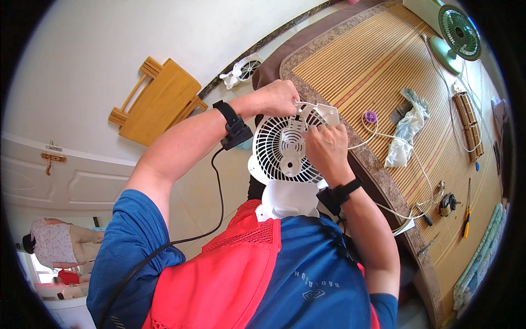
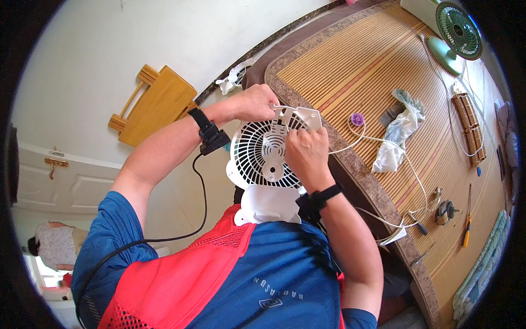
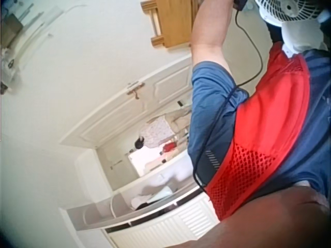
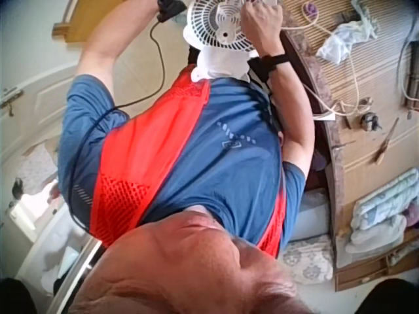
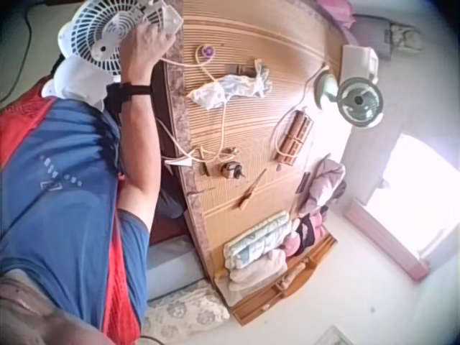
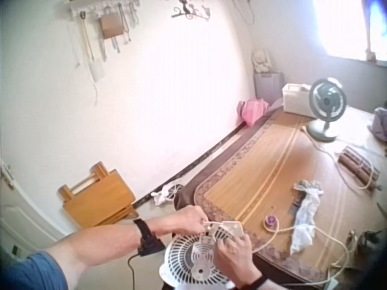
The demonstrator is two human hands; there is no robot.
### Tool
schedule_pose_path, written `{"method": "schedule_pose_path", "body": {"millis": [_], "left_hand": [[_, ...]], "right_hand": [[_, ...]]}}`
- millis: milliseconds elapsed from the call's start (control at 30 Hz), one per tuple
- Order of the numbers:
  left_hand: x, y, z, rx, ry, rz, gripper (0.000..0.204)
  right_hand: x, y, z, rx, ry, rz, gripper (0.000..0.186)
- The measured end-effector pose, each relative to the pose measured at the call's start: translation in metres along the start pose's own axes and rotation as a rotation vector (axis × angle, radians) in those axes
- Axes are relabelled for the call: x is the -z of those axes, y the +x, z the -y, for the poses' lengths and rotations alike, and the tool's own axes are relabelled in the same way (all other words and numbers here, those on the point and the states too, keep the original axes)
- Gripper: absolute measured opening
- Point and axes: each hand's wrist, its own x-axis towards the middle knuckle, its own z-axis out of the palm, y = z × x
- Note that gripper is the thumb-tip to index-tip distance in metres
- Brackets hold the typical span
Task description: Repairing a small electric fan by cleaning components and reassembling the motor and housing.
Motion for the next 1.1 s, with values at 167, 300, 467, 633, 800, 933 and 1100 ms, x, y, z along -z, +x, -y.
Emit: {"method": "schedule_pose_path", "body": {"millis": [167, 300, 467, 633, 800, 933, 1100], "left_hand": [[0.001, -0.003, 0.001, 0.017, -0.072, 0.028, 0.036], [-0.001, -0.004, 0.001, -0.015, -0.046, -0.001, 0.036], [0.000, -0.004, -0.003, 0.001, -0.083, 0.027, 0.024], [-0.006, -0.002, 0.003, -0.018, -0.073, 0.025, 0.029], [-0.006, -0.001, 0.003, -0.001, -0.083, 0.035, 0.035], [0.000, -0.004, -0.004, 0.014, -0.126, 0.062, 0.034], [-0.002, -0.004, 0.002, 0.064, -0.154, 0.083, 0.031]], "right_hand": [[-0.023, 0.015, 0.009, -0.101, 0.056, 0.047, 0.011], [-0.028, 0.023, 0.016, -0.242, 0.140, 0.074, 0.008], [-0.036, 0.025, 0.021, -0.248, 0.131, 0.029, 0.004], [-0.039, 0.029, 0.015, -0.267, 0.205, 0.019, 0.010], [-0.019, 0.030, 0.015, -0.289, 0.093, 0.081, 0.009], [-0.030, 0.017, 0.009, -0.263, 0.140, -0.204, 0.024], [-0.004, 0.024, 0.007, -0.255, 0.149, -0.399, 0.049]]}}
